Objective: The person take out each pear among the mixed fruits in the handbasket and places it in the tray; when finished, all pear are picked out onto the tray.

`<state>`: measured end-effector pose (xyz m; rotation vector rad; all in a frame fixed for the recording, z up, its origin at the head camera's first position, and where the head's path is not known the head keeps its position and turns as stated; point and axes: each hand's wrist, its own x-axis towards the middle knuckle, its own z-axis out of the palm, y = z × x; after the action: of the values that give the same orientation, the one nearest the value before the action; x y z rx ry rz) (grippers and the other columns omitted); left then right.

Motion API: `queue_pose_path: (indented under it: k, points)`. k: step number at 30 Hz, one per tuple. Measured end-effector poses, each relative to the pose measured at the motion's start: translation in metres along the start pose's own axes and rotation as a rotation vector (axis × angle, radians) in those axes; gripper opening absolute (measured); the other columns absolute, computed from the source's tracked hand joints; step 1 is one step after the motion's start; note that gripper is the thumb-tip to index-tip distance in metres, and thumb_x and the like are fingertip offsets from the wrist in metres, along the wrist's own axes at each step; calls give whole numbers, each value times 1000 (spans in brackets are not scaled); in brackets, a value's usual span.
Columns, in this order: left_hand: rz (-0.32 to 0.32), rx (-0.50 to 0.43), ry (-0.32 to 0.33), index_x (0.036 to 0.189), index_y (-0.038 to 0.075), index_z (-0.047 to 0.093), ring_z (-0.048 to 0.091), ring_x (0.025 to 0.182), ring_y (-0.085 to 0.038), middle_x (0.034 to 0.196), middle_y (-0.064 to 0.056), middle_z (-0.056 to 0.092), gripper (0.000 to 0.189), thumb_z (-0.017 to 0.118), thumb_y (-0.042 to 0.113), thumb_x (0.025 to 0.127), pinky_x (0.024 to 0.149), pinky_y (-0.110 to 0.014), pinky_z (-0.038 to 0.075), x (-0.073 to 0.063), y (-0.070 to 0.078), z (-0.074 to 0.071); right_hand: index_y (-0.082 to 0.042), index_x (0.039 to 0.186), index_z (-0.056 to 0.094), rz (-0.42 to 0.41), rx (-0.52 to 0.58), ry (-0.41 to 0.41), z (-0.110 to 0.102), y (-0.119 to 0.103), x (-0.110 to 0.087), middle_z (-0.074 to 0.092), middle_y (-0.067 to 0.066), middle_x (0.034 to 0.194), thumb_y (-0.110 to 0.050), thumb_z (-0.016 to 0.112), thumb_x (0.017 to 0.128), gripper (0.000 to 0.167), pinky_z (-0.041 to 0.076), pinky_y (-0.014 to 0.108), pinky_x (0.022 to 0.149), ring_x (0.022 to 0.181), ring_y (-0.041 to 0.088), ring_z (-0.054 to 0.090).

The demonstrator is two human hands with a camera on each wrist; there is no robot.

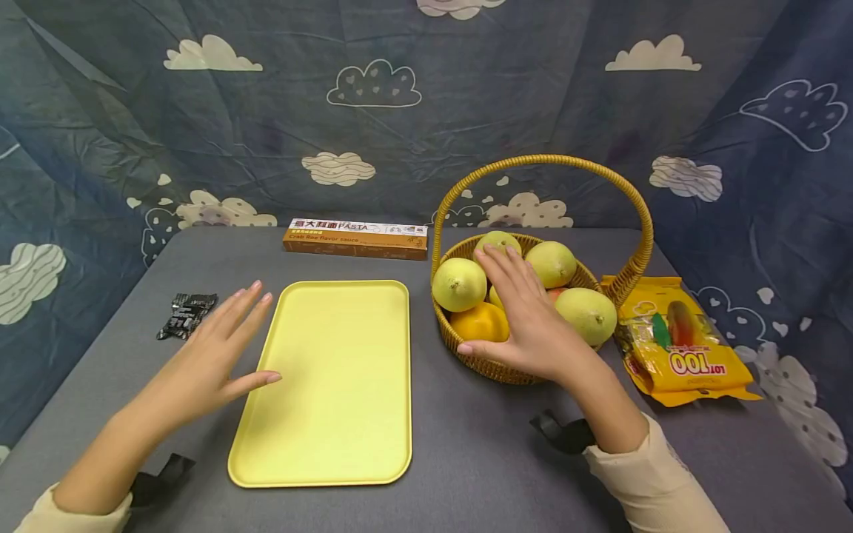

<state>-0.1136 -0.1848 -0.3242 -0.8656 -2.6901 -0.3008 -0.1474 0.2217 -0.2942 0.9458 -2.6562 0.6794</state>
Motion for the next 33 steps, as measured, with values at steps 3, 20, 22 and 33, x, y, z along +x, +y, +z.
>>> queue_pose_path:
  k: [3, 20, 22, 33]
  points:
    - [-57, -61, -5, 145, 10, 13, 15, 131, -35, 148, -12, 10, 94, 68, 43, 76, 96, -59, 24, -4, -6, 10, -15, 145, 12, 9, 83, 45, 9, 3, 3, 10, 5, 148, -27, 82, 64, 108, 16, 59, 99, 134, 26, 3]
    - [-373, -482, -168, 144, 5, 12, 32, 120, -44, 139, -26, 20, 86, 65, 32, 83, 92, -56, 31, -26, -36, 50, -1, 136, 31, 67, 305, 240, 54, 25, 15, 31, 12, 137, -5, 84, 58, 94, 30, 48, 96, 122, 27, 31]
    - [-395, -539, -171, 144, 5, 12, 39, 115, -44, 136, -27, 25, 85, 65, 31, 83, 90, -53, 35, -28, -39, 54, -1, 135, 32, 95, 325, 241, 58, 27, 15, 31, 13, 136, -2, 83, 59, 92, 30, 50, 95, 122, 28, 30]
    - [-406, -816, -146, 140, -5, 21, 48, 102, -30, 119, -22, 41, 73, 65, 11, 84, 84, -32, 45, -34, -54, 74, -7, 134, 37, 134, 345, 214, 63, 35, 21, 31, 13, 137, -8, 80, 65, 82, 32, 52, 91, 124, 27, 27]
